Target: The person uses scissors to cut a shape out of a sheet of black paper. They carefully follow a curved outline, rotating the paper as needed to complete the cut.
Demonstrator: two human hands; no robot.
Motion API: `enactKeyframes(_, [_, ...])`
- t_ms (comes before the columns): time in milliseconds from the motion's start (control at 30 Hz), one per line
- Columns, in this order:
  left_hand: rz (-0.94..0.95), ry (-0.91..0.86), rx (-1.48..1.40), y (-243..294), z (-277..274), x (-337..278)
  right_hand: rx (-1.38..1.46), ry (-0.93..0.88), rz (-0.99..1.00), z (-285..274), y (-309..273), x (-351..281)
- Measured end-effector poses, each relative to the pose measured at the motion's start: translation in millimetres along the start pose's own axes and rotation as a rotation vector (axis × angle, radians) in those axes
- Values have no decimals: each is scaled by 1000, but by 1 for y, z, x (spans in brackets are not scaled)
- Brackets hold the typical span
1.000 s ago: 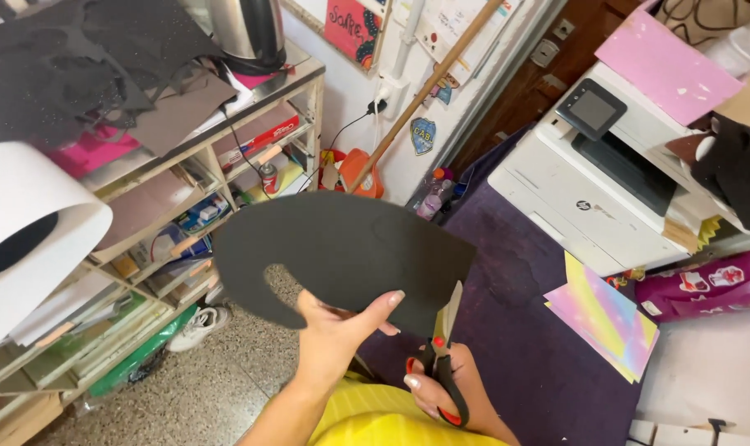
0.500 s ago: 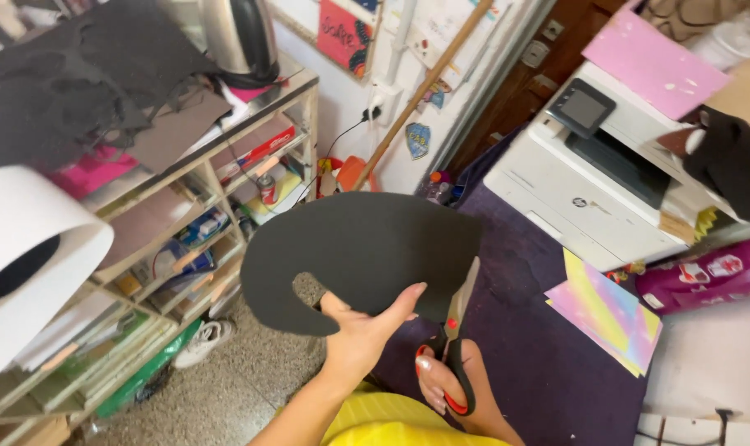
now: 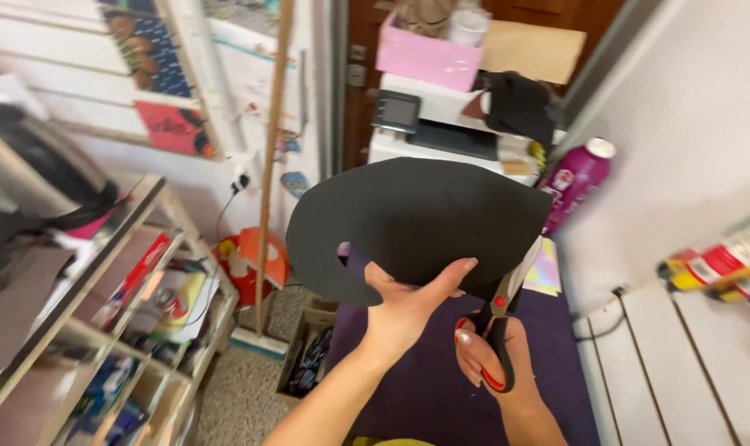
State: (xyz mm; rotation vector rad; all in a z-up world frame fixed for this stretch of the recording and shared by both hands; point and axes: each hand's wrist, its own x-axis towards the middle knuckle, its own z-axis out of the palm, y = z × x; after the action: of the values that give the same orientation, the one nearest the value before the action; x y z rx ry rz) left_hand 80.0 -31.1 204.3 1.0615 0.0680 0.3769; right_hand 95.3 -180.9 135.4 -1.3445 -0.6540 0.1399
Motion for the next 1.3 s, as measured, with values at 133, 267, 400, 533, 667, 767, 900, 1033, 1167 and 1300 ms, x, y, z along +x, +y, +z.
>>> enactKeyframes(133, [-41, -73, 69, 7, 32, -4, 47, 120, -12, -20, -7, -15])
enactKeyframes(267, [103, -218, 43, 6, 54, -6, -62, 198, -45, -33, -25, -24])
enactKeyframes(400, [138, -304, 4, 2, 70, -10, -80, 283, -60, -51, -22, -43])
enactKeyframes(533, [42, -298, 60, -2, 84, -15, -113, 356, -48, -59, -27, -57])
enactKeyframes(667, [-50, -216, 64, -29, 85, -13, -14, 439, 107, -76, -1, -70])
enactKeyframes(767, [-58, -93, 185, -57, 70, -8, -5, 499, 234, -78, 24, -80])
enactKeyframes(900, [-231, -20, 269, -78, 43, -18, -46, 312, 186, -65, 12, -89])
enactKeyframes(1033, [-181, 46, 178, -83, 29, -29, -103, 227, 191, -65, 11, -93])
enactKeyframes(1167, [-47, 55, 96, -103, 19, -32, -89, 181, 200, -68, 14, -91])
enactKeyframes(1300, [-57, 89, 105, -93, 21, -37, -92, 143, 191, -69, 14, -86])
